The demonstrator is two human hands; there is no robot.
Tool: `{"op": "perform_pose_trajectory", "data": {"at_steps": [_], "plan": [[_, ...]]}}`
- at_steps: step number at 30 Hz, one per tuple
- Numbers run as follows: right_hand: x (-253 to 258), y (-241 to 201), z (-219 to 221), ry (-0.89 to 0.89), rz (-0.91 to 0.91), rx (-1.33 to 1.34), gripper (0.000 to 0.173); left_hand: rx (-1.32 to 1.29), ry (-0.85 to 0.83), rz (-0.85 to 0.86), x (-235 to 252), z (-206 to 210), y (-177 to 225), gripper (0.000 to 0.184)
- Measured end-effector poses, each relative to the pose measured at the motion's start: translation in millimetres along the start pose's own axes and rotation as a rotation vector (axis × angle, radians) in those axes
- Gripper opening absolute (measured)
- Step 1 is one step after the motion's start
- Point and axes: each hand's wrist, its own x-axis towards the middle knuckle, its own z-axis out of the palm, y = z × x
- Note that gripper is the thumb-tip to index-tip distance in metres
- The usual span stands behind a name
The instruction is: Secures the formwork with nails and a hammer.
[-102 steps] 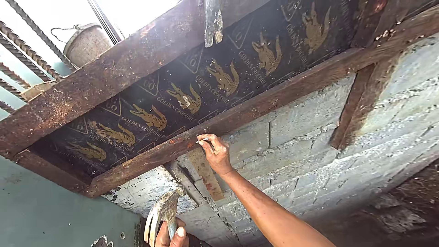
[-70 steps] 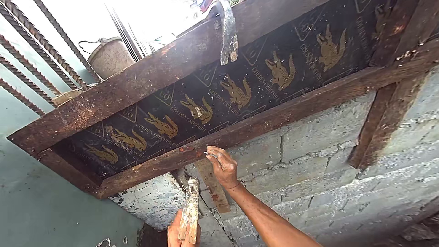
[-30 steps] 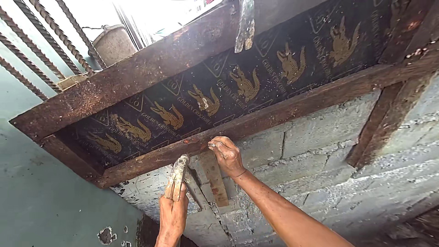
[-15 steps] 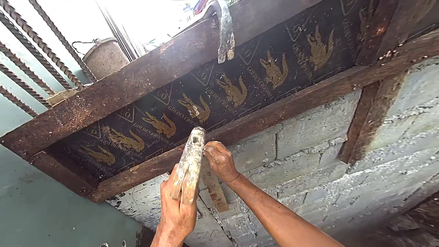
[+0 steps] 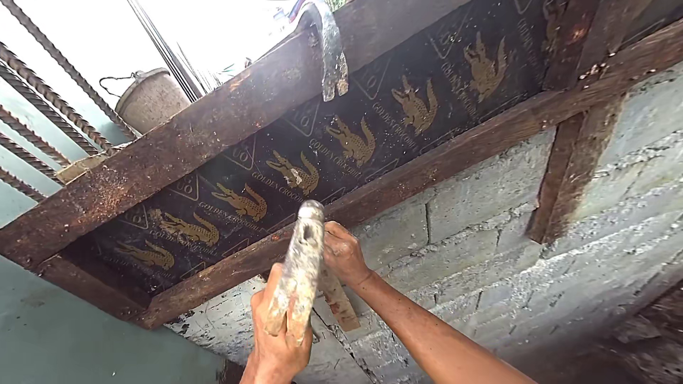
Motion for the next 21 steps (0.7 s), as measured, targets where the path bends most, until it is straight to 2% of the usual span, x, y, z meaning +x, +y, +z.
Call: {"op": "perform_pose_trajectory", "data": {"at_steps": [1,2,4,5,7,9,10,11,12,13,15,16,17,19,21], "plan": [[0,0,0,0.010,-0.005,-0.003,0.015,0.088,-0.043,-0.053,-3,3,-12,0.060],[-1,1,0,0.007,-0.005,-0.003,0.014,0.172,-0.114,-0.193,-4,6,-23,0.064],[-3,1,-1,-0.018,0.002,-0.003,0.012,0.182,-0.220,-0.501,2,6,-36,0.064],[-2,1,0,-0.024,-0.002,-0.008,0.012,0.153,-0.221,-0.545,6,3,-32,0.063],[-3,4,1,-0.017,-0.011,-0.004,0.012,0.070,-0.135,-0.425,6,-2,-11,0.059],[-4,4,2,-0.007,-0.003,0.010,0.014,-0.005,-0.029,-0.163,1,-3,2,0.057],[-5,4,2,0.002,0.002,0.018,0.015,-0.003,0.000,-0.072,-3,0,-2,0.057],[-4,3,2,0.011,0.005,0.022,0.015,0.041,-0.013,-0.052,-7,4,-13,0.059],[-4,4,1,0.016,0.004,0.020,0.015,0.141,-0.063,-0.116,-9,7,-25,0.062],[-4,3,1,0.005,0.011,0.022,0.014,0.216,-0.144,-0.271,-9,8,-35,0.064],[-5,1,-1,-0.029,0.033,0.029,0.013,0.200,-0.234,-0.528,0,7,-40,0.065],[-2,2,0,-0.030,0.037,0.028,0.012,0.137,-0.235,-0.577,9,3,-32,0.063],[-3,3,0,-0.035,0.047,0.039,0.012,0.041,-0.208,-0.590,13,-2,-19,0.058],[-1,4,-5,-0.077,0.079,0.088,0.011,-0.179,-0.156,-0.486,17,-16,6,0.046],[7,4,-19,-0.126,0.096,0.111,0.015,-0.282,-0.172,-0.353,2,-29,9,0.055]]}}
